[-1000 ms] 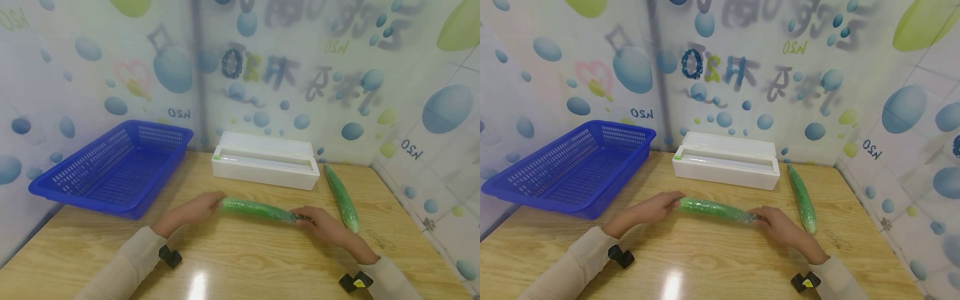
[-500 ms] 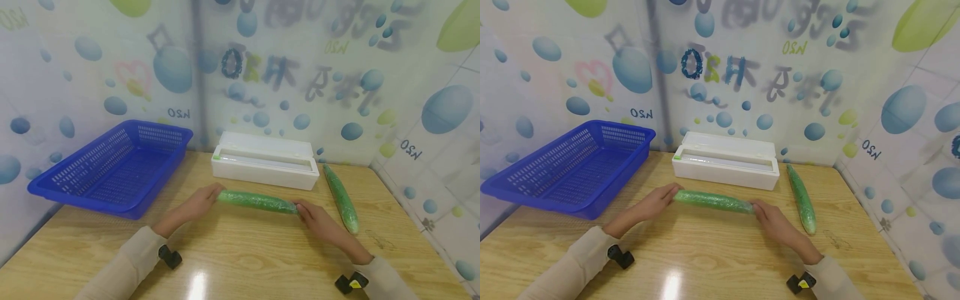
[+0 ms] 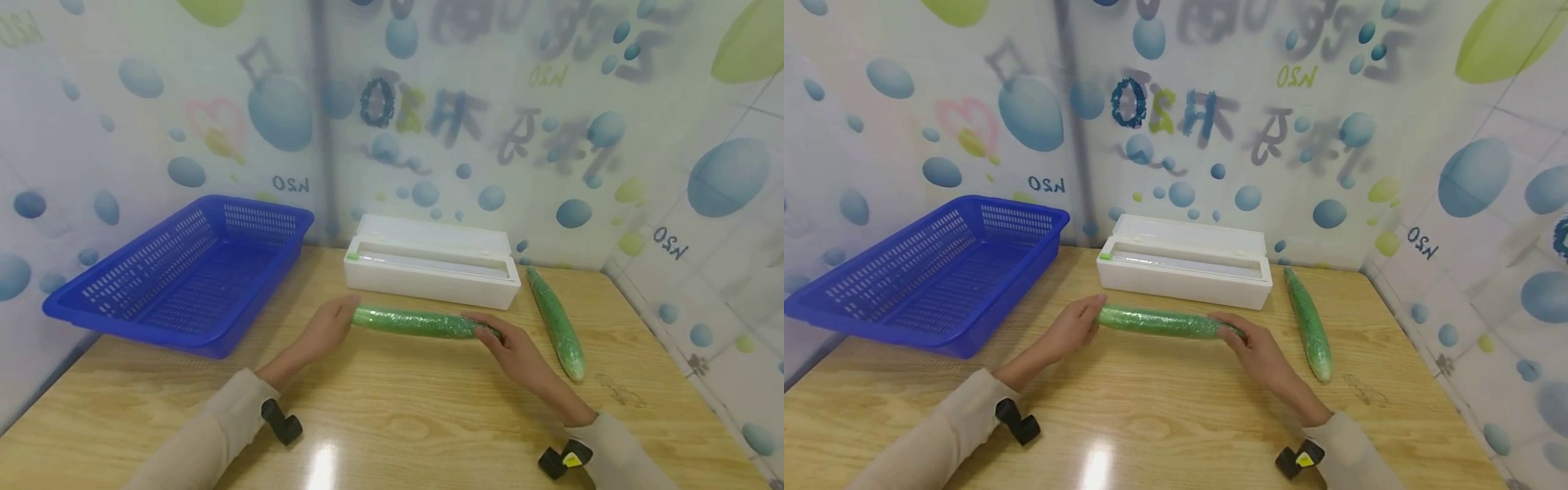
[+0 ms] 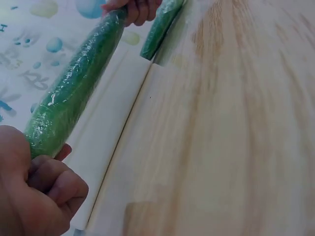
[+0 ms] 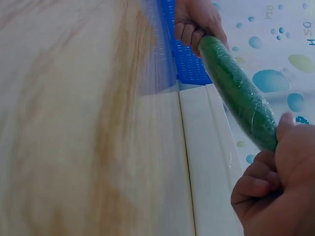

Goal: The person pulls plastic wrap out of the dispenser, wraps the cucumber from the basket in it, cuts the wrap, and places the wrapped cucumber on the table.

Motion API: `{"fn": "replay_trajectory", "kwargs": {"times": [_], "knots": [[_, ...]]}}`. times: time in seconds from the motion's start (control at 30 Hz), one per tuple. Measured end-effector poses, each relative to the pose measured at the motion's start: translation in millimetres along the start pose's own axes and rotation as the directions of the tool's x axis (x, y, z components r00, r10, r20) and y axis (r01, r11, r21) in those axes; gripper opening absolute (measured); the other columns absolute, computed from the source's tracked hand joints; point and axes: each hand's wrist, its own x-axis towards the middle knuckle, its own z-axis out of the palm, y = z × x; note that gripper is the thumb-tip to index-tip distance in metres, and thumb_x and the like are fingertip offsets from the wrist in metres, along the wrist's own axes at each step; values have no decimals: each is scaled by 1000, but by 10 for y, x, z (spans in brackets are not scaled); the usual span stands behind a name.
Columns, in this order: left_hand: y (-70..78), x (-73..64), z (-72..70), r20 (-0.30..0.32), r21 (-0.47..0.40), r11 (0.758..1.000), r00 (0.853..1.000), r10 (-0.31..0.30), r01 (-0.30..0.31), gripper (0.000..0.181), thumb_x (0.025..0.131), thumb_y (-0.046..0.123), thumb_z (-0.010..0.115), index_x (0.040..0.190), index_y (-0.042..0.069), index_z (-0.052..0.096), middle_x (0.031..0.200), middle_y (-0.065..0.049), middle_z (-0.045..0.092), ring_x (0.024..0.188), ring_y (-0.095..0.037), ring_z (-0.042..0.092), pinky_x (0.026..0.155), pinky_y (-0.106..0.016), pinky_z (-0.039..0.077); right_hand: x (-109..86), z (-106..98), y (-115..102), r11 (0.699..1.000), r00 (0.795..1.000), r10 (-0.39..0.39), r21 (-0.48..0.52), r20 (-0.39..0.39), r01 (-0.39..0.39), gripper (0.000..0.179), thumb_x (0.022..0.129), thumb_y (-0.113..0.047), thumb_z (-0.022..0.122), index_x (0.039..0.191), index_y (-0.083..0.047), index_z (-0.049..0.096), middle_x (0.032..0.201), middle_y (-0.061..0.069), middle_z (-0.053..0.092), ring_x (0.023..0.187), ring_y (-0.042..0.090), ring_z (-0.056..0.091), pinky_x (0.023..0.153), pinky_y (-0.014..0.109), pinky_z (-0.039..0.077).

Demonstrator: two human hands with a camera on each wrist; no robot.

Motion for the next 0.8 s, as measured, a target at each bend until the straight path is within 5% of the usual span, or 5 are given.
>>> {"fn": "replay_trajectory", "kwargs": {"times": [0.03,0.2,0.43,0.63,0.8], "knots": [[-4,7,1,6,-16,1000,1000,-18,18,54,104,44,29,90,5,64,58,-2,45,53,-15,45,59,-34,46,-4,-7,-41,1000,1000,-16,7,2,16,32,100,-6,49,130,-1,56,93,9,61,68,6,49,61,27,46],[-27,14,1,46,-116,990,997,-69,74,57,103,46,29,64,10,48,47,2,38,41,-12,34,41,-27,33,-11,-4,-107,996,996,-84,30,-11,84,30,97,-2,52,127,-1,58,76,-2,48,52,1,30,49,26,38],[-30,-15,6,25,-253,966,998,-51,56,48,104,41,30,75,8,49,51,-1,40,43,-14,35,41,-26,31,-22,14,-90,998,999,-54,25,-1,54,28,100,-6,47,124,1,60,58,-9,40,54,-2,35,58,26,42],[-15,-14,15,-75,-185,980,996,55,-68,42,104,37,35,80,8,51,58,-2,43,50,-14,39,46,-26,35,-21,37,157,993,997,48,107,56,-54,31,105,-15,37,116,-2,63,47,-8,30,40,4,23,40,28,33],[20,0,10,-215,-65,993,974,78,-94,37,102,24,37,71,10,50,59,-1,43,55,-17,41,51,-31,38,-22,61,191,999,999,36,1,29,-36,21,104,-18,42,99,-12,61,55,-7,36,48,6,30,48,27,36]]}}
